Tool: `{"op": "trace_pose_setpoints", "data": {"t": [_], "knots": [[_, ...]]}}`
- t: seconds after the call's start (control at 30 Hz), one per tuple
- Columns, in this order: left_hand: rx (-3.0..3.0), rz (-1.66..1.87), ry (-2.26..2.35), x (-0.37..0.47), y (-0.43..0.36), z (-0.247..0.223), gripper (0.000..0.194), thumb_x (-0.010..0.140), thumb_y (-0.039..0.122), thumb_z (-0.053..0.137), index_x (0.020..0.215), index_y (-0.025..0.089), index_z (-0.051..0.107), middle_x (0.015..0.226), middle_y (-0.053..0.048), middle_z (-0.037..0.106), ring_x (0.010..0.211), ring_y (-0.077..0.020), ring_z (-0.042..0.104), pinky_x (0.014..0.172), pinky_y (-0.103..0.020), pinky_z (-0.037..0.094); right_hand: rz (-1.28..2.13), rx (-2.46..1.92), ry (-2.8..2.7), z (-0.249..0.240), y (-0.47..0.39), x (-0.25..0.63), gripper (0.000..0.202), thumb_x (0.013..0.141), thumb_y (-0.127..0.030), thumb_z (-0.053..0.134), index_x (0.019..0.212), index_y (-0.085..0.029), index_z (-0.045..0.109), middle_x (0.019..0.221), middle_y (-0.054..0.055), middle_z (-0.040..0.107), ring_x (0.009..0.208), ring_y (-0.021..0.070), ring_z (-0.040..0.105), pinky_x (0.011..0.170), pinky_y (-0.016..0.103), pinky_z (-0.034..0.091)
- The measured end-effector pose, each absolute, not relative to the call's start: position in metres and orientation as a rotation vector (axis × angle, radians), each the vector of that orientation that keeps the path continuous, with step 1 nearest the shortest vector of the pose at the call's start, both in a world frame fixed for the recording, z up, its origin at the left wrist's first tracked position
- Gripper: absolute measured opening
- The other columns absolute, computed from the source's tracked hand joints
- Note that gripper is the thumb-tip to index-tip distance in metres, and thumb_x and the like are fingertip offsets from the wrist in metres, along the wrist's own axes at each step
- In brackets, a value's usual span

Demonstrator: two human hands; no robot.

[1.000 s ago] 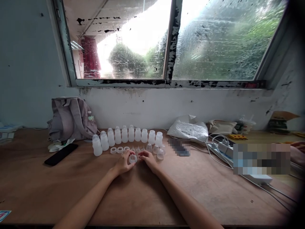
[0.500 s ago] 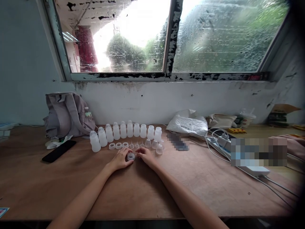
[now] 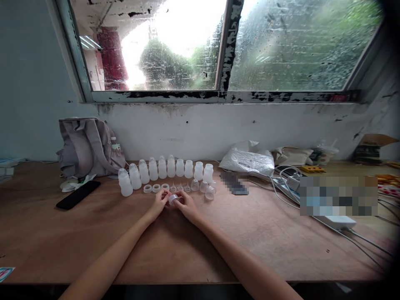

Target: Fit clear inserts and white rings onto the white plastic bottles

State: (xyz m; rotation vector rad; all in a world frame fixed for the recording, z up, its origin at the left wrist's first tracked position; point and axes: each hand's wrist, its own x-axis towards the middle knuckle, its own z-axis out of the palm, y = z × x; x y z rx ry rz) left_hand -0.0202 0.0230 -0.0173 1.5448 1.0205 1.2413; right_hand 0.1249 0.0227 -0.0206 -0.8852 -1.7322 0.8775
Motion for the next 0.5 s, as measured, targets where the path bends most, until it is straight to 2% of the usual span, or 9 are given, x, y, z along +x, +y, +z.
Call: {"op": "trace_pose_setpoints", "data": {"t": [0.13,0.3,0.4,0.5], "knots": [[1.467,1.257,1.038,-0.015,0.023,-0.023,0.030,0.073,0.045,0.052,0.081,0.016,0.047,0.070,0.000,0.053,0.053,-0.0104,0.053,0.046,-0.021,0.043,0.649,-0.984,-1.732,-0.020,0.023,0.124,0.006,0.070,-0.020,0.044,0.071,-0.018,0.050,0.065,-0.002,0.053,0.056,0.0108,0.047,0.053,0.021,0.038],[1.485,1.295,1.009,-0.016,0.021,-0.023,0.032,0.077,0.044,0.046,0.094,0.017,0.049,0.076,-0.002,0.056,0.058,-0.0124,0.057,0.049,-0.022,0.045,0.589,-1.038,-1.700,-0.019,0.027,0.128,0.004,0.071,-0.024,0.045,0.072,-0.020,0.045,0.063,-0.002,0.052,0.053,0.0110,0.047,0.050,0.021,0.037],[1.503,1.218,0.970,-0.016,0.017,-0.017,0.028,0.077,0.039,0.046,0.092,0.016,0.052,0.076,-0.003,0.057,0.065,-0.0140,0.058,0.053,-0.023,0.046,0.545,-1.050,-1.718,-0.018,0.026,0.130,0.006,0.070,-0.023,0.045,0.074,-0.020,0.042,0.064,-0.003,0.050,0.053,0.0112,0.046,0.050,0.021,0.036],[1.466,1.173,0.958,-0.014,0.011,-0.011,0.021,0.074,0.031,0.048,0.089,0.016,0.051,0.070,0.000,0.055,0.061,-0.0127,0.057,0.051,-0.021,0.045,0.473,-1.068,-1.770,-0.016,0.027,0.131,0.006,0.068,-0.021,0.045,0.072,-0.021,0.039,0.064,-0.003,0.048,0.055,0.0118,0.046,0.052,0.021,0.036]]}}
